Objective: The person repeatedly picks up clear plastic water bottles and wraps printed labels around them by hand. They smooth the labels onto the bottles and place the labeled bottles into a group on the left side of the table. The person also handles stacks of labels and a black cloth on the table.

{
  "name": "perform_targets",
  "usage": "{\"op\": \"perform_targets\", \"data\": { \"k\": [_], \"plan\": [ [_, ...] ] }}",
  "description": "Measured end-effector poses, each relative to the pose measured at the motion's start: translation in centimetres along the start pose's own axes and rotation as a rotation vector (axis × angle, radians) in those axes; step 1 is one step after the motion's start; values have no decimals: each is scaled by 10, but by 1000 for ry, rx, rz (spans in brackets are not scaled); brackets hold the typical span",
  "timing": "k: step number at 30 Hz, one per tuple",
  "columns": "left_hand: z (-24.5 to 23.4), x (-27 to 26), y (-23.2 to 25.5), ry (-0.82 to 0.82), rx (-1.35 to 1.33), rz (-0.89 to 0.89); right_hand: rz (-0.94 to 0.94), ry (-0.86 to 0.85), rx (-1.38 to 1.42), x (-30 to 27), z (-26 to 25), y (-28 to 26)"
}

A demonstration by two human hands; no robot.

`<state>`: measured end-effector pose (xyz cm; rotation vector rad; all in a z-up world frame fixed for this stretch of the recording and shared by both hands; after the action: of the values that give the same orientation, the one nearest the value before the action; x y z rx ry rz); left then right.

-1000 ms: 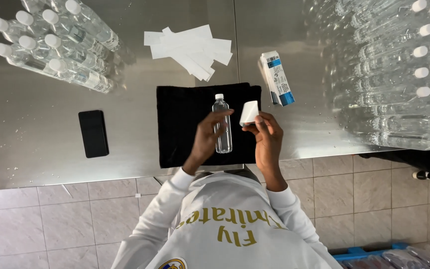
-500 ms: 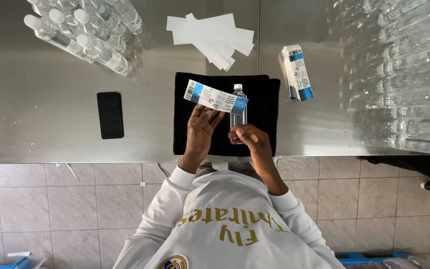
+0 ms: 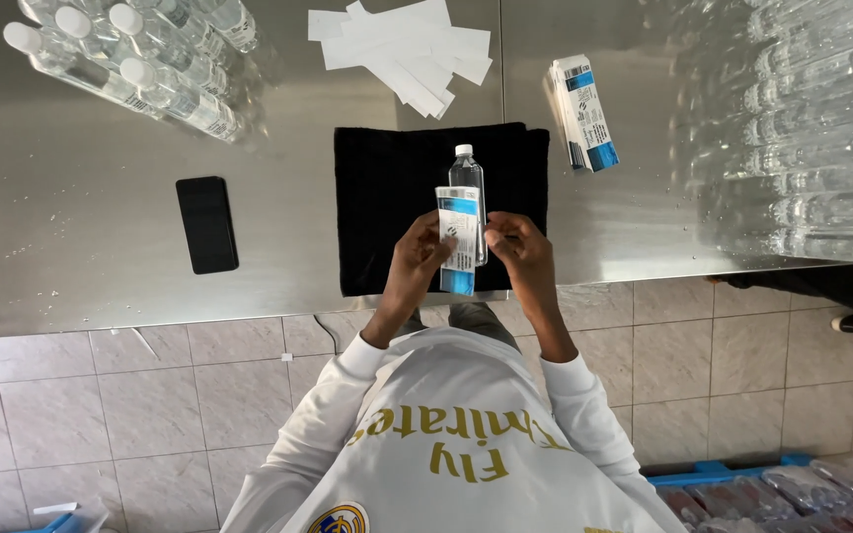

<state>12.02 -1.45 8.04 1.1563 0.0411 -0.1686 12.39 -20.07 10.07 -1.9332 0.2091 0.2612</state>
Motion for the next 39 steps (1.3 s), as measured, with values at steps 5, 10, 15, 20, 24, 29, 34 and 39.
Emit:
{"op": "perform_targets", "data": {
  "k": [5, 10, 15, 20, 24, 29, 34, 39],
  "plan": [
    [11, 3, 20, -62, 109, 10, 2, 13, 78, -4, 7, -15],
    [16, 0, 16, -156, 276, -90, 61, -34, 55, -4, 10, 4],
    [-2, -1, 22, 79, 462, 115, 181, 111, 319, 6, 2, 46],
    [26, -31, -41, 36, 10, -231, 294, 106, 536, 1, 8, 67],
    [17, -39, -73, 390, -695, -530, 307, 81, 638, -8, 17, 44],
    [-4, -25, -34, 544, -605, -365, 259, 113, 549, 0, 18, 79],
    [-8, -28, -36, 640, -362, -317, 257, 176, 352, 2, 2, 86],
    [-16, -32, -55, 719, -207, -293, 287, 197, 188, 10, -8, 111]
  ]
}}
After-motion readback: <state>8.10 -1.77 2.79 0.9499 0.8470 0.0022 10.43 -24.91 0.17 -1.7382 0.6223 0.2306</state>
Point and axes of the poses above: each hand's wrist, its own x-axis towards the middle knuckle, its own z-axis out of the palm, y = z × x, the point moved 10 cm from there along x, towards the middle knuckle, and after that the axes turned 11 degrees about -x, right-handed, at the moved point
